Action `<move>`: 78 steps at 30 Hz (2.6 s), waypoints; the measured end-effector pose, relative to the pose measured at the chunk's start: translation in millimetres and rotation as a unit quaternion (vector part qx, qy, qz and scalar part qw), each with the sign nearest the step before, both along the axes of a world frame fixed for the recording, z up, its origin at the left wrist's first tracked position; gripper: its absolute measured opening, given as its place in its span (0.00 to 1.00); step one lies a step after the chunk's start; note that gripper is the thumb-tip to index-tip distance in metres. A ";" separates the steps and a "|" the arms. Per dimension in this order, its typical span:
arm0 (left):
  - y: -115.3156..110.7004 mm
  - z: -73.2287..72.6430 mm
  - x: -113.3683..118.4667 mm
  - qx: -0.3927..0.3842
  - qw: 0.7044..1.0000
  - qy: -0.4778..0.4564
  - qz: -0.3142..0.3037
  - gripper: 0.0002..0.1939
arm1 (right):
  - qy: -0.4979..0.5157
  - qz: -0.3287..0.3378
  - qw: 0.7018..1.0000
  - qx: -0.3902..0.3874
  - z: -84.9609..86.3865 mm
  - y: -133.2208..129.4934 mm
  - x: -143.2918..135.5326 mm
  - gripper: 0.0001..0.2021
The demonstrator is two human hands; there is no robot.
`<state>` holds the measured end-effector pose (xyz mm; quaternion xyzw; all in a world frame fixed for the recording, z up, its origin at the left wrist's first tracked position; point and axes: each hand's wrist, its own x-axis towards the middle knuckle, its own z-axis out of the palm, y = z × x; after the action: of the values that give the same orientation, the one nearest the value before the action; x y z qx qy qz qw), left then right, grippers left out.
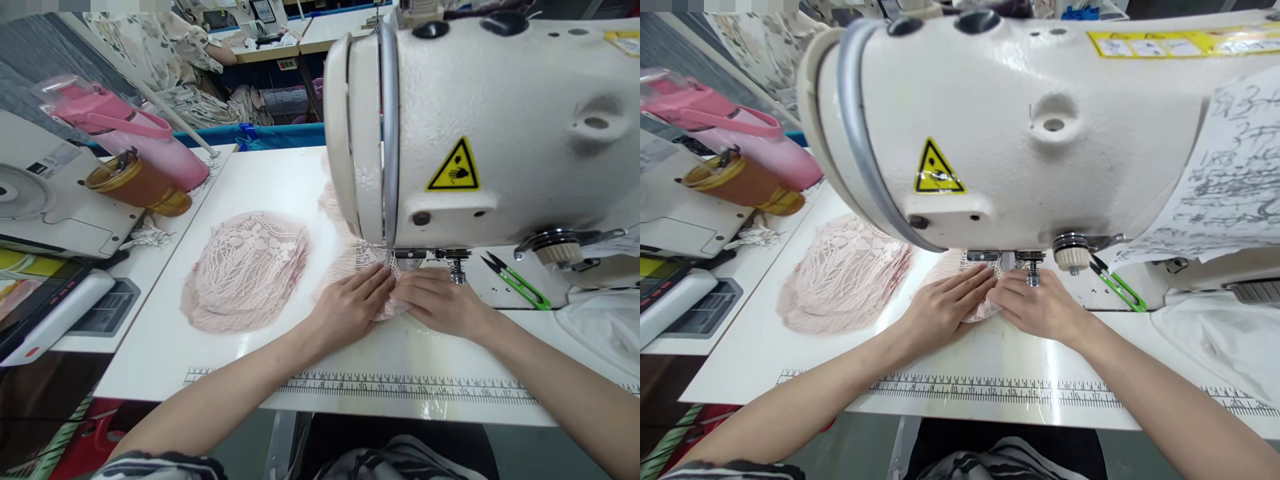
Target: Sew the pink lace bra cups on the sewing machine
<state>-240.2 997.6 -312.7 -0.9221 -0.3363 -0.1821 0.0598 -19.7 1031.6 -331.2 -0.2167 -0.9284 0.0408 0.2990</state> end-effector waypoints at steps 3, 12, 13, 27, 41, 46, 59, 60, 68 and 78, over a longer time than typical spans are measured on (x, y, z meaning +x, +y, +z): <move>-0.6 -1.9 1.3 0.009 1.000 -0.003 0.000 0.18 | -0.003 -0.006 1.000 -0.012 0.1 0.7 2.0 0.11; 0.4 -3.0 3.4 0.020 1.000 -0.010 0.002 0.15 | -0.010 -0.035 0.999 -0.019 8.7 0.4 5.9 0.11; 0.9 -3.0 3.6 0.021 1.000 -0.010 0.003 0.15 | -0.008 -0.032 0.999 -0.019 8.8 1.0 5.8 0.10; 9.1 -2.1 -2.7 0.029 0.999 0.006 -0.021 0.18 | -0.022 -0.034 0.999 -0.026 7.1 1.3 5.2 0.10; 14.6 -1.0 -10.0 0.038 0.999 -0.029 -0.007 0.17 | -0.019 -0.038 0.999 0.006 3.9 -5.1 -9.1 0.12; 15.9 -1.2 -9.8 0.038 0.999 -0.034 0.007 0.19 | -0.015 -0.040 0.999 0.021 0.3 -2.7 -10.9 0.12; 12.4 -2.0 -7.8 0.036 0.999 0.002 0.030 0.18 | -0.023 -0.062 0.998 -0.009 -3.9 1.8 -7.0 0.10; 11.7 -1.8 -7.3 0.034 0.999 0.004 0.035 0.18 | -0.024 -0.064 0.998 -0.007 -4.1 2.1 -6.7 0.10; 9.6 -4.2 -3.3 0.028 0.999 0.010 0.045 0.17 | -0.043 -0.121 0.991 0.024 1.9 0.1 -5.4 0.10; 8.8 -4.4 0.1 0.043 0.998 0.024 0.046 0.18 | -0.002 -0.169 0.983 0.068 6.5 0.1 -4.3 0.11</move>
<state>-240.1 1006.4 -317.1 -0.9061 -0.3692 -0.1712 0.1155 -24.1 1031.7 -324.7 -0.3492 -0.8800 -0.0742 0.3133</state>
